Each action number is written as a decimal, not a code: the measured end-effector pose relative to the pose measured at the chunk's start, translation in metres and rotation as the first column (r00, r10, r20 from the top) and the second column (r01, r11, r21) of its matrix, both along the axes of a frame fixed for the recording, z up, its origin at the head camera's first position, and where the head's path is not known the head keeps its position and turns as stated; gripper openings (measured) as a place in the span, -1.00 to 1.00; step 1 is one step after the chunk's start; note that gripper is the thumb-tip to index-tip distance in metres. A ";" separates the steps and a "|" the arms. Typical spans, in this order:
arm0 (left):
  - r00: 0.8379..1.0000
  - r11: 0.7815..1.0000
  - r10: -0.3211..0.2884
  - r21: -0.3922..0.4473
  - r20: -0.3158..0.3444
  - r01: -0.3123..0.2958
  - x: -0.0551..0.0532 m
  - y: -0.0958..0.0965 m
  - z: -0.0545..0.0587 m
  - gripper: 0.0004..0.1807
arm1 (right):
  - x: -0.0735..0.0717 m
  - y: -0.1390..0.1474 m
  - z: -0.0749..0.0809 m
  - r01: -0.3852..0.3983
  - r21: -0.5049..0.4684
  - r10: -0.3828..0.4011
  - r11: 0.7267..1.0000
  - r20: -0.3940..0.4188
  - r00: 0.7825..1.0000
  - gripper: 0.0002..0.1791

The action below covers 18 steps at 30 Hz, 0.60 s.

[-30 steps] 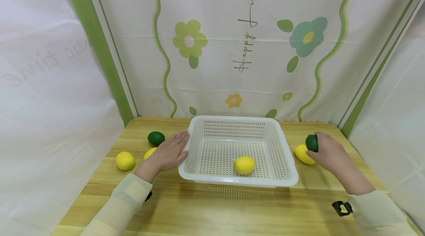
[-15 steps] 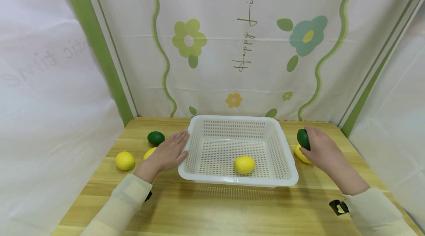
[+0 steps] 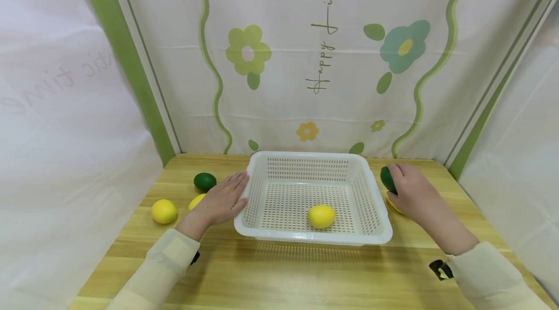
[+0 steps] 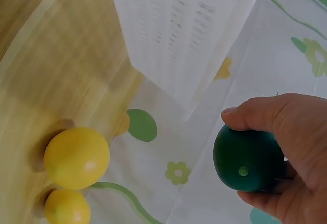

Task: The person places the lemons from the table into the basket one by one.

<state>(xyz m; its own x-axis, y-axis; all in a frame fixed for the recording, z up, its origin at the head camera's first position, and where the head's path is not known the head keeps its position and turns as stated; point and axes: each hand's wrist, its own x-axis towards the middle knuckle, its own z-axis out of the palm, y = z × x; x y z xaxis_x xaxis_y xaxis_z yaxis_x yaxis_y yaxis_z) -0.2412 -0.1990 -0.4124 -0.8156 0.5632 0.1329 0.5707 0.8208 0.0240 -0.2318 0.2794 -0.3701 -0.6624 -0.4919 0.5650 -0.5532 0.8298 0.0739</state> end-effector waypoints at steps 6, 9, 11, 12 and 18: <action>1.000 1.000 -0.003 0.003 -0.009 0.003 0.000 0.000 -0.001 -0.29 | -0.004 -0.005 0.000 -0.067 0.037 0.069 0.997 -0.057 0.996 -0.27; 1.000 1.000 -0.003 0.003 -0.010 0.003 0.000 0.000 0.000 -0.29 | -0.005 -0.008 0.002 -0.087 0.048 0.091 0.995 -0.075 0.993 -0.30; 1.000 1.000 -0.003 0.002 -0.012 0.003 0.001 0.000 0.000 -0.29 | -0.005 -0.010 0.002 -0.091 0.057 0.096 0.994 -0.086 0.992 -0.31; 1.000 1.000 -0.003 0.003 -0.012 0.003 0.001 0.000 0.000 -0.29 | -0.006 -0.010 0.003 -0.091 0.063 0.097 0.994 -0.091 0.991 -0.31; 1.000 1.000 -0.003 0.004 -0.006 0.003 0.001 0.000 0.000 -0.29 | -0.008 -0.016 0.004 -0.110 0.091 0.120 0.990 -0.115 0.986 -0.33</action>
<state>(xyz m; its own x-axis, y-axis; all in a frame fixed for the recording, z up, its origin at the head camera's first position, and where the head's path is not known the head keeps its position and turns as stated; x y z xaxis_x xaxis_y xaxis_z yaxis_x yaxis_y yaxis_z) -0.2404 -0.1991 -0.4121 -0.8129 0.5652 0.1404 0.5735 0.8189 0.0242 -0.2399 0.2633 -0.3661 -0.5282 -0.6100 0.5907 -0.6277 0.7490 0.2122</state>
